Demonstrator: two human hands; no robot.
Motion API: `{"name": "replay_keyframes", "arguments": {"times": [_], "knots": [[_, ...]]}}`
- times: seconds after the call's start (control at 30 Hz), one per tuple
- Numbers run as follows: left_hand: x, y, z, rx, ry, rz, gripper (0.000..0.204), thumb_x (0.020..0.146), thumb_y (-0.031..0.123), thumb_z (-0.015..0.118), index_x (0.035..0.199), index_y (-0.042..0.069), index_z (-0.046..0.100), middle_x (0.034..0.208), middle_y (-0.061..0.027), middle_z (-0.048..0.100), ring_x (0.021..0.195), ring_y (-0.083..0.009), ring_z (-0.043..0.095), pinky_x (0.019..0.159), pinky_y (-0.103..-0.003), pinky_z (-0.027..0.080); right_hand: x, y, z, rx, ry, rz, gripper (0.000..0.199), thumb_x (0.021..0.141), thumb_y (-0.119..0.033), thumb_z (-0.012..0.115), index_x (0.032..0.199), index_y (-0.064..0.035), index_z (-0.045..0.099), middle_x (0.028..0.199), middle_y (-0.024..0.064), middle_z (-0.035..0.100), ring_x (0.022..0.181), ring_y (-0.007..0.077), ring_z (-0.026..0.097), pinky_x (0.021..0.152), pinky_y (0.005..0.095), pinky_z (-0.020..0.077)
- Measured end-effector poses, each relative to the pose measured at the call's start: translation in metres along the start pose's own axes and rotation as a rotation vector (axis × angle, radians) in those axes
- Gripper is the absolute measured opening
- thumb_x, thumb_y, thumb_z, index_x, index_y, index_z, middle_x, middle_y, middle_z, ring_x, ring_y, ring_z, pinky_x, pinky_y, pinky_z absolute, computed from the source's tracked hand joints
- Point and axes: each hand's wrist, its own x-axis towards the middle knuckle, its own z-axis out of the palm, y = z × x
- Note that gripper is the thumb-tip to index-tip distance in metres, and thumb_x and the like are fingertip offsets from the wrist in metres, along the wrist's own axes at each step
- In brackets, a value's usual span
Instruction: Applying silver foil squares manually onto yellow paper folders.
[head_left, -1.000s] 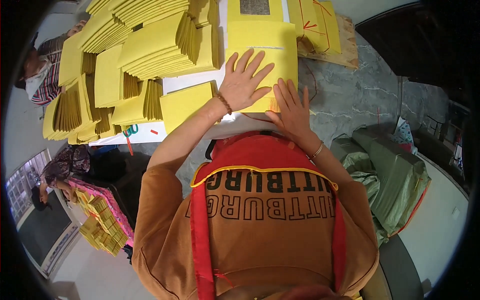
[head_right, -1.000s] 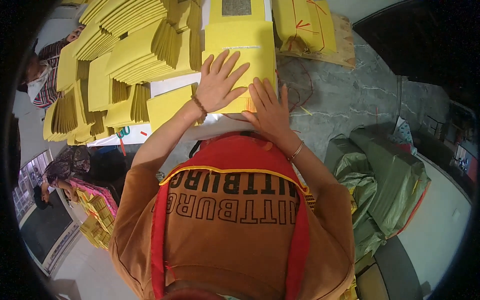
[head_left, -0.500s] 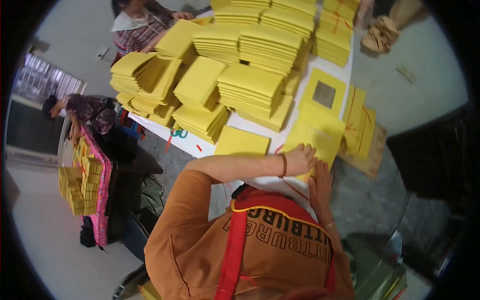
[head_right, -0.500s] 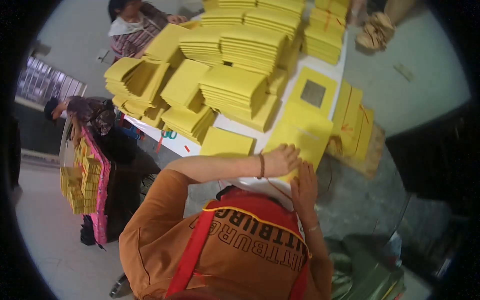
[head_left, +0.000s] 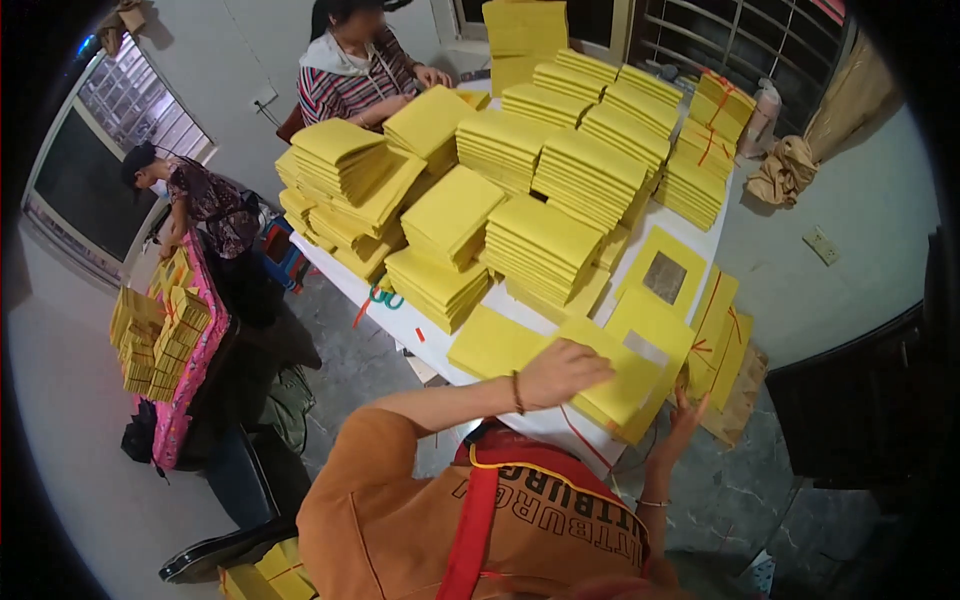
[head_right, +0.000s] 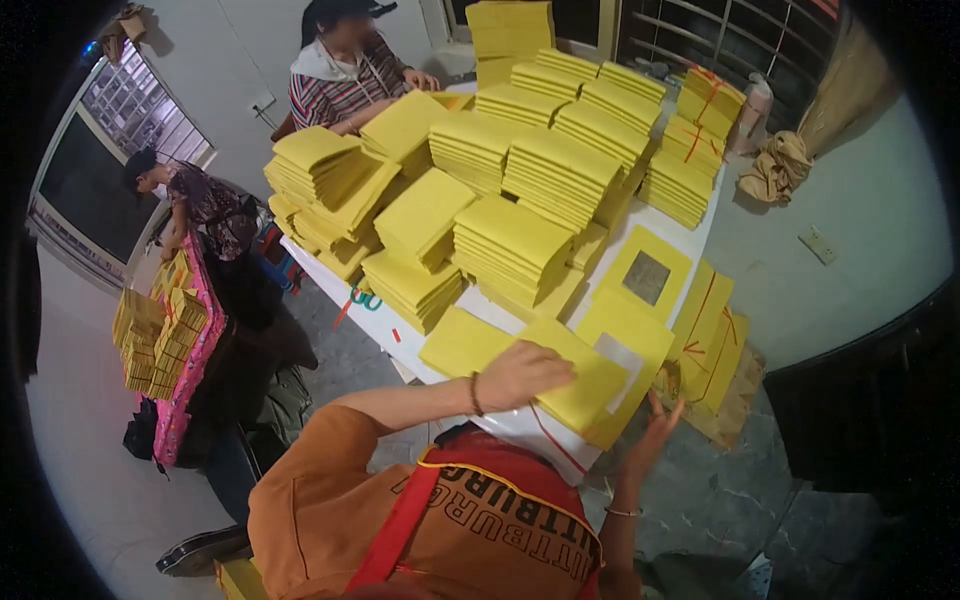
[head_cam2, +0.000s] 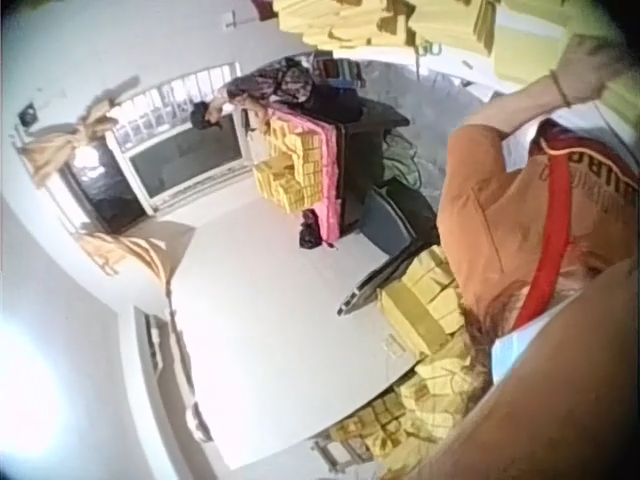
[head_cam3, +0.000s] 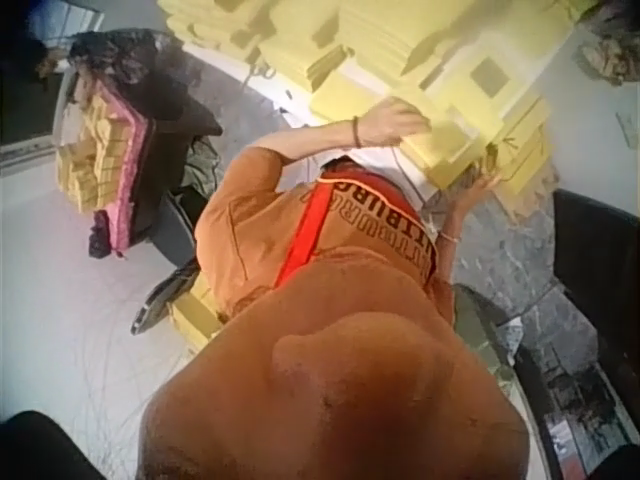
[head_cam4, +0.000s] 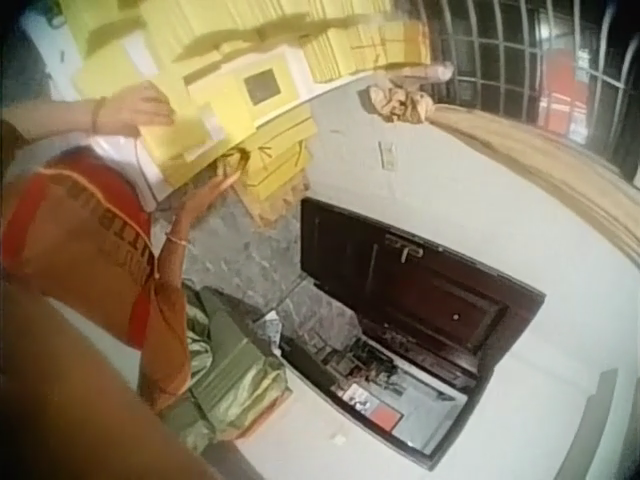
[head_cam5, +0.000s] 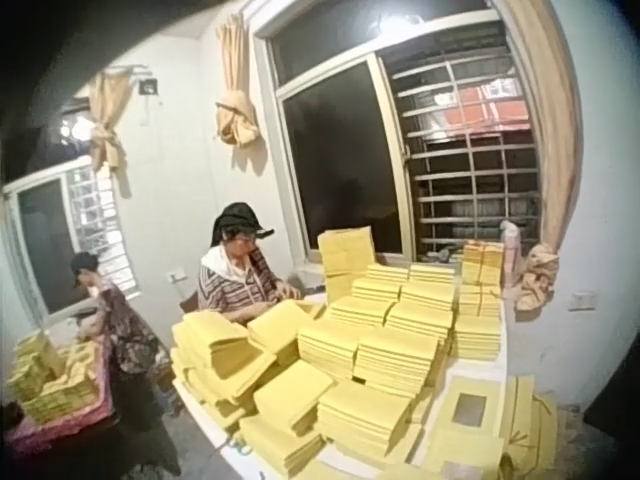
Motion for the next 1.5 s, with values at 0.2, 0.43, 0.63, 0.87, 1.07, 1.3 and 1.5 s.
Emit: {"name": "replay_keyframes", "arguments": {"times": [0.2,0.43,0.63,0.87,1.07,1.3,1.5], "knots": [[-0.069,-0.023,-0.036,-0.02,0.109,-0.319,0.05,0.063,0.005,0.062,0.113,0.007,0.059,0.11,-0.0111,0.062,0.096,-0.0307,0.059,0.081,-0.041,0.045,0.002,0.022,0.008,-0.235,-0.058,-0.112,0.043,0.1,-0.029,0.031,0.129,-0.0019,0.047,0.14,0.0142,0.036,0.132,0.0238,0.03,0.108,0.0352,0.0201],[-0.099,-0.054,-0.042,0.16,-0.099,-0.361,0.053,0.068,0.001,0.052,0.119,0.012,0.058,0.116,-0.0049,0.059,0.101,-0.0241,0.055,0.083,-0.037,0.04,0.011,0.032,0.022,-0.075,-0.107,-0.096,0.039,0.094,-0.016,0.046,0.129,-0.0002,0.044,0.129,0.0137,0.047,0.12,0.0252,0.043,0.102,0.0346,0.0307],[-0.112,-0.04,-0.037,0.326,-0.141,-0.263,0.052,0.069,0.008,0.055,0.12,0.019,0.057,0.117,0.0006,0.058,0.101,-0.0198,0.053,0.084,-0.036,0.039,0.002,0.03,0.014,-0.453,-0.195,-0.278,0.037,0.089,-0.012,0.054,0.124,-0.0011,0.051,0.128,0.0158,0.047,0.121,0.028,0.043,0.101,0.0358,0.0327],[-0.14,-0.065,-0.023,0.076,-0.471,-0.477,0.057,0.072,0.025,0.065,0.127,0.022,0.051,0.131,-0.0029,0.048,0.116,-0.0251,0.043,0.097,-0.04,0.032,0.003,0.031,0.017,-0.462,-0.224,-0.274,0.033,0.089,-0.013,0.054,0.121,-0.0057,0.055,0.131,0.0142,0.043,0.123,0.0285,0.04,0.103,0.0365,0.031],[-0.144,-0.06,-0.022,-0.052,-0.435,-0.475,0.039,0.086,0.03,0.055,0.122,0.016,0.054,0.136,-0.0066,0.043,0.123,-0.0283,0.037,0.101,-0.043,0.025,0.001,0.033,0.014,-0.449,-0.179,-0.272,0.033,0.089,-0.014,0.056,0.121,-0.0072,0.056,0.131,0.0133,0.043,0.124,0.0261,0.039,0.101,0.0351,0.0323],[-0.095,-0.069,-0.034,-0.129,-0.279,-0.492,0.018,0.083,0.017,0.058,0.095,0.006,0.065,0.103,-0.0118,0.063,0.095,-0.0308,0.056,0.085,-0.041,0.043,0.001,0.034,0.013,-0.447,-0.204,-0.304,0.033,0.087,-0.014,0.056,0.119,-0.0057,0.056,0.132,0.0152,0.042,0.123,0.0296,0.04,0.103,0.0369,0.0312],[-0.017,-0.016,0.003,-0.32,-0.183,-0.258,0.019,0.081,0.015,0.061,0.095,0.004,0.064,0.098,-0.0123,0.063,0.092,-0.0299,0.056,0.08,-0.039,0.045,0.003,0.037,0.019,-0.427,-0.138,-0.313,0.031,0.083,-0.012,0.061,0.114,-0.0059,0.059,0.129,0.0134,0.046,0.121,0.0282,0.043,0.101,0.0351,0.0338]]}}
